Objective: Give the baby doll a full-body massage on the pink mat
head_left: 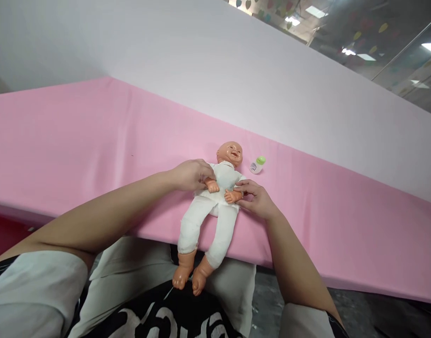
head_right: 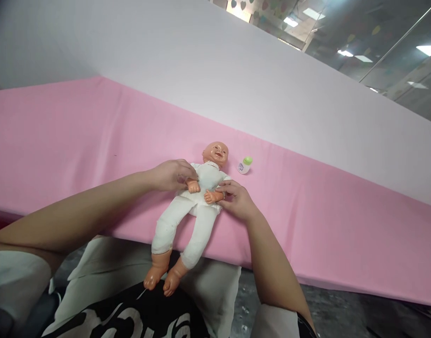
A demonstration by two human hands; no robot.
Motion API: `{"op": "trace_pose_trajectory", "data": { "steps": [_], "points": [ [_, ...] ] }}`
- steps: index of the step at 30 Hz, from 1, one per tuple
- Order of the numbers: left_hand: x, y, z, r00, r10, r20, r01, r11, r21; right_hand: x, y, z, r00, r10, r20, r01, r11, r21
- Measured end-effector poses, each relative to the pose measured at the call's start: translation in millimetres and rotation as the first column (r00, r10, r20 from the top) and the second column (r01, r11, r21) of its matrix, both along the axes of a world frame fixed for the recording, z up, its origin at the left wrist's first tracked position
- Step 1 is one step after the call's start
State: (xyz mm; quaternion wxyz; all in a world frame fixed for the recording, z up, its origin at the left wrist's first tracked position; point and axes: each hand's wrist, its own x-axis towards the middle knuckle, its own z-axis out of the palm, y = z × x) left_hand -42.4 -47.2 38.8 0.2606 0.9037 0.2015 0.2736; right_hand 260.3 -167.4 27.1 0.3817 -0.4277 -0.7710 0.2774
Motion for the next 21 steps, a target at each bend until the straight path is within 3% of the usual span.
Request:
{"op": "trace_pose_trajectory", "data": {
  "steps": [4, 8, 12, 16, 19, 21],
  "points": [
    [0.2, -0.2, -2.1, 0.999, 0.047, 0.016, -0.047, 0.999, -0.002, 0.7, 2.3, -1.5, 0.999, -0.039, -0.009, 0.039, 0.999, -0.009],
    [-3.7, 5.6, -7.3, 0.959, 0.272, 0.084, -0.261, 0.957, -0.129, 13.9, 7.8, -3.4, 0.954, -0.244, -0.173, 0.235, 0.969, -0.070],
    [-13.9, 22.5, -10.5, 0.828, 0.534, 0.169, -0.472, 0.828, -0.302, 46.5, 17.1, -8.0, 0.806, -0.439, -0.397, 0.406, 0.898, -0.169],
    [-30.8, 47.9, -16.9, 0.673, 0.737, 0.067, -0.659, 0.638, -0.397, 75.7, 26.3, -18.7, 0.651, -0.632, -0.421, 0.506, 0.775, -0.379],
    [-40.1, 64.2, -27.2, 0.667, 0.745, 0.026, -0.624, 0.577, -0.526, 82.9, 31.2, -26.9, 0.630, -0.712, -0.309, 0.508, 0.680, -0.529],
    [-41.9, 69.7, -33.4, 0.670, 0.741, 0.030, -0.588, 0.556, -0.588, 82.4, 32.7, -29.9, 0.644, -0.722, -0.254, 0.516, 0.655, -0.552]
  ]
}}
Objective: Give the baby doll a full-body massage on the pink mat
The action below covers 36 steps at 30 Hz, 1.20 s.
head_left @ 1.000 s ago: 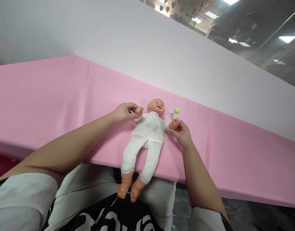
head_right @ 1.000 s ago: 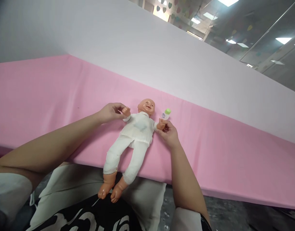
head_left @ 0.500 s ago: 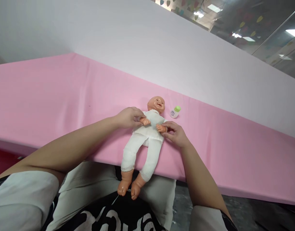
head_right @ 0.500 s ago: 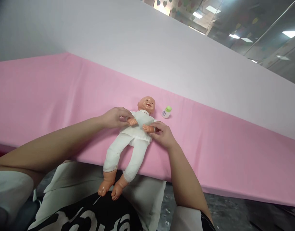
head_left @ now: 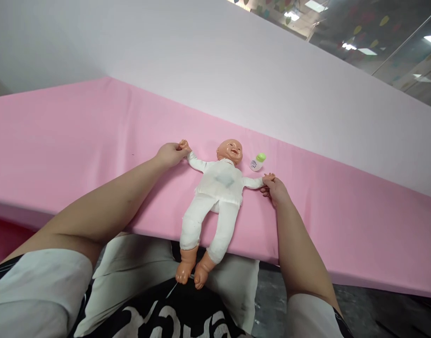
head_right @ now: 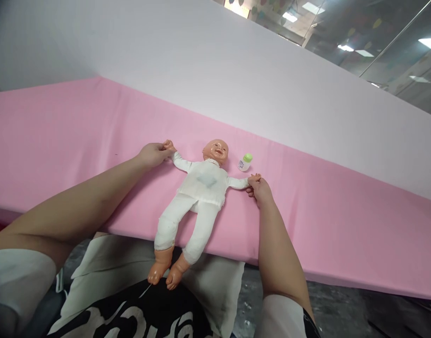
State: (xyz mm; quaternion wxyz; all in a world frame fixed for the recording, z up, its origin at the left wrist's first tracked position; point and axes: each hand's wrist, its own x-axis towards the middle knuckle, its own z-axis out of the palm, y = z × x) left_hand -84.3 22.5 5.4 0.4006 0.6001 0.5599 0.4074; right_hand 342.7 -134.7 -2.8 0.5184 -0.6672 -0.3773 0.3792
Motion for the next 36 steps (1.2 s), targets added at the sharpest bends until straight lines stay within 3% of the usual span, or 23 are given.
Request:
{"op": "trace_pose_trajectory", "data": {
  "steps": [4, 9, 12, 14, 17, 22, 25, 27, 30, 33, 36],
  "points": [
    [5.3, -3.5, -1.7, 0.987, -0.063, 0.145, 0.063, 0.998, 0.005, -5.7, -1.0, 0.9, 0.999, -0.021, 0.042, 0.018, 0.998, 0.060],
    [18.8, -25.3, 10.3, 0.927, -0.296, 0.232, 0.254, 0.947, 0.195, -24.9, -6.9, 9.9, 0.984, 0.036, 0.175, -0.089, 0.947, 0.309],
    [28.4, -42.9, 18.1, 0.896, -0.428, 0.119, 0.399, 0.893, 0.208, -47.1, -14.2, 15.6, 0.956, 0.110, 0.270, -0.214, 0.896, 0.390],
    [34.3, -54.1, 22.5, 0.864, -0.503, -0.008, 0.493, 0.844, 0.210, -63.3, -20.8, 19.9, 0.913, 0.193, 0.359, -0.328, 0.870, 0.367],
    [40.9, -66.6, 26.7, 0.814, -0.552, -0.179, 0.580, 0.757, 0.300, -83.7, -30.7, 28.2, 0.770, 0.288, 0.570, -0.501, 0.825, 0.261],
    [47.4, -75.5, 25.2, 0.736, -0.486, -0.472, 0.677, 0.540, 0.500, -100.4, -38.4, 38.5, 0.525, 0.266, 0.808, -0.668, 0.717, 0.199],
    [49.5, -77.4, 22.2, 0.751, -0.368, -0.548, 0.658, 0.489, 0.572, -101.6, -38.7, 37.9, 0.487, 0.214, 0.846, -0.665, 0.719, 0.201],
    [48.9, -77.0, 21.8, 0.783, -0.325, -0.531, 0.616, 0.528, 0.584, -98.1, -37.1, 35.2, 0.542, 0.186, 0.820, -0.613, 0.755, 0.234],
    [43.2, -70.7, 23.6, 0.878, -0.263, -0.399, 0.458, 0.700, 0.548, -83.4, -30.8, 29.2, 0.729, 0.129, 0.673, -0.451, 0.830, 0.329],
    [32.5, -54.2, 23.4, 0.970, -0.140, -0.197, 0.214, 0.876, 0.433, -57.8, -20.6, 22.8, 0.888, 0.030, 0.459, -0.238, 0.884, 0.402],
    [20.6, -29.7, 15.9, 0.998, 0.011, -0.061, 0.005, 0.965, 0.263, -28.5, -10.3, 15.7, 0.971, -0.025, 0.240, -0.063, 0.934, 0.351]
  ]
}}
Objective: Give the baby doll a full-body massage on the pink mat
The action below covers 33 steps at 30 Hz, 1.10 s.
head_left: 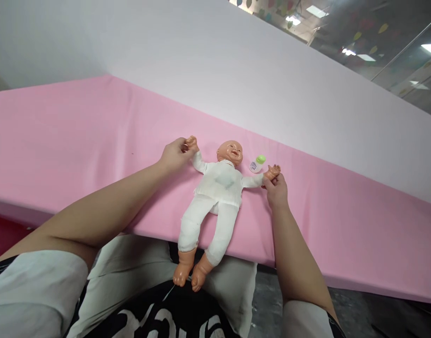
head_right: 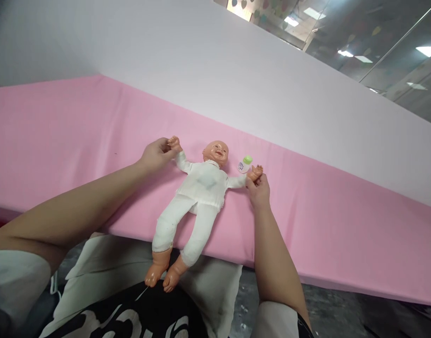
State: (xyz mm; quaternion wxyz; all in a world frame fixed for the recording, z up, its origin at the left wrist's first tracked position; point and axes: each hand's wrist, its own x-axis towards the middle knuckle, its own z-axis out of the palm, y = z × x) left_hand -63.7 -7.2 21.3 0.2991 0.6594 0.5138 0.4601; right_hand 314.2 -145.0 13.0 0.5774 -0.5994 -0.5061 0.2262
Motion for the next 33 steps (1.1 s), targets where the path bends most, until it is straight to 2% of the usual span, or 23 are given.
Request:
{"op": "trace_pose_trajectory", "data": {
  "steps": [2, 4, 7, 10, 12, 16, 18, 19, 22, 25, 29, 33],
  "points": [
    [-6.1, 16.1, -8.1, 0.996, 0.029, 0.088, -0.012, 0.983, -0.185, 15.7, 5.1, -5.6, 0.990, -0.051, -0.133, 0.029, 0.987, -0.160],
    [-9.4, 28.3, -16.1, 0.982, 0.033, 0.184, 0.026, 0.951, -0.309, 25.4, 8.1, -11.1, 0.977, -0.078, -0.199, 0.013, 0.951, -0.308],
    [-9.0, 35.4, -22.7, 0.957, 0.032, 0.288, 0.072, 0.936, -0.344, 29.2, 9.6, -15.8, 0.971, -0.068, -0.229, -0.024, 0.926, -0.377],
    [-5.4, 29.5, -20.3, 0.937, 0.000, 0.349, 0.109, 0.950, -0.291, 24.2, 8.7, -14.4, 0.971, -0.045, -0.236, -0.024, 0.959, -0.282],
    [-2.8, 20.0, -14.3, 0.943, -0.055, 0.327, 0.131, 0.968, -0.215, 16.5, 6.6, -11.1, 0.980, -0.012, -0.198, -0.022, 0.985, -0.172],
    [2.8, -8.7, 3.5, 0.968, -0.205, 0.145, 0.202, 0.979, 0.037, -12.9, -4.7, -1.5, 0.995, 0.075, 0.061, -0.078, 0.996, 0.052],
    [6.4, -23.9, 11.7, 0.942, -0.335, 0.022, 0.330, 0.936, 0.126, -31.9, -13.5, 4.9, 0.958, 0.164, 0.234, -0.185, 0.980, 0.073],
    [8.2, -30.5, 14.6, 0.917, -0.394, -0.058, 0.398, 0.903, 0.163, -40.9, -18.0, 8.3, 0.913, 0.219, 0.343, -0.254, 0.965, 0.061],
    [12.8, -42.4, 17.5, 0.795, -0.532, -0.291, 0.602, 0.752, 0.269, -61.1, -29.1, 17.3, 0.728, 0.254, 0.637, -0.370, 0.927, 0.053],
    [14.4, -44.1, 14.0, 0.702, -0.572, -0.424, 0.708, 0.621, 0.336, -69.0, -35.0, 22.0, 0.566, 0.234, 0.790, -0.422, 0.906, 0.035],
    [13.8, -44.4, 12.3, 0.656, -0.564, -0.501, 0.750, 0.560, 0.352, -71.7, -39.1, 22.9, 0.463, 0.219, 0.859, -0.464, 0.885, 0.024],
    [14.4, -49.7, 15.4, 0.632, -0.535, -0.561, 0.764, 0.551, 0.335, -74.7, -42.5, 23.2, 0.417, 0.205, 0.885, -0.464, 0.885, 0.014]
  ]
}}
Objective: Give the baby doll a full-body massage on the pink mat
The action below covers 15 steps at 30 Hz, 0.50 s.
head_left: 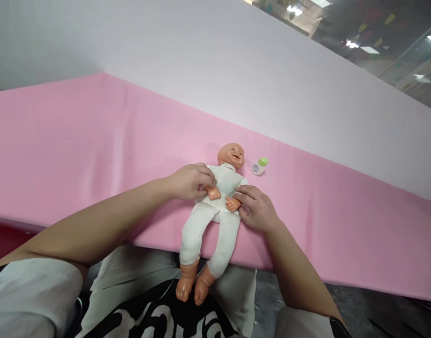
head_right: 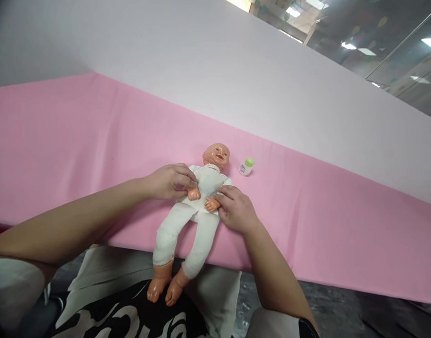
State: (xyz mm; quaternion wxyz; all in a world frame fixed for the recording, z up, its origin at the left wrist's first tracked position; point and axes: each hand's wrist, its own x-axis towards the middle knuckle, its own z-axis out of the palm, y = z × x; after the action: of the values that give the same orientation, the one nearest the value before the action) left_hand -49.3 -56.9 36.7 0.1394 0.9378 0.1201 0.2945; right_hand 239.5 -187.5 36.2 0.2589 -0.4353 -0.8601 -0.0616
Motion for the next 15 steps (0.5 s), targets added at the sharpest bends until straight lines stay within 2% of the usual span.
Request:
{"op": "trace_pose_trajectory", "data": {
  "steps": [3, 5, 7, 8, 10, 12, 13, 15],
  "points": [
    [0.4, -2.5, 0.6, 0.998, 0.059, 0.004, -0.059, 0.998, 0.011, -0.2, 0.3, -0.3, 0.997, -0.021, -0.070, 0.020, 1.000, -0.017],
    [-0.6, -1.2, 0.7, 0.988, 0.151, 0.043, -0.150, 0.988, -0.024, 3.0, 3.1, -2.1, 0.978, -0.067, -0.198, 0.059, 0.997, -0.045],
    [-3.6, 3.4, 1.4, 0.954, 0.283, 0.101, -0.269, 0.954, -0.131, 10.4, 8.6, -6.2, 0.911, -0.159, -0.379, 0.127, 0.986, -0.110],
    [-5.9, 7.1, 1.6, 0.924, 0.360, 0.128, -0.328, 0.920, -0.215, 16.0, 12.3, -9.1, 0.851, -0.217, -0.478, 0.164, 0.975, -0.151],
    [-12.0, 17.8, 0.4, 0.833, 0.531, 0.155, -0.434, 0.801, -0.413, 30.9, 21.5, -16.6, 0.682, -0.318, -0.659, 0.222, 0.948, -0.228],
    [-19.4, 32.6, -4.6, 0.725, 0.678, 0.120, -0.495, 0.635, -0.593, 49.5, 31.9, -25.2, 0.505, -0.377, -0.776, 0.252, 0.925, -0.285],
    [-23.1, 41.0, -8.7, 0.676, 0.731, 0.092, -0.506, 0.551, -0.664, 59.4, 36.9, -29.6, 0.437, -0.416, -0.798, 0.240, 0.909, -0.342],
    [-29.6, 57.9, -18.8, 0.656, 0.754, 0.038, -0.438, 0.421, -0.794, 77.7, 45.5, -38.0, 0.335, -0.538, -0.773, 0.219, 0.843, -0.491]
  ]
}}
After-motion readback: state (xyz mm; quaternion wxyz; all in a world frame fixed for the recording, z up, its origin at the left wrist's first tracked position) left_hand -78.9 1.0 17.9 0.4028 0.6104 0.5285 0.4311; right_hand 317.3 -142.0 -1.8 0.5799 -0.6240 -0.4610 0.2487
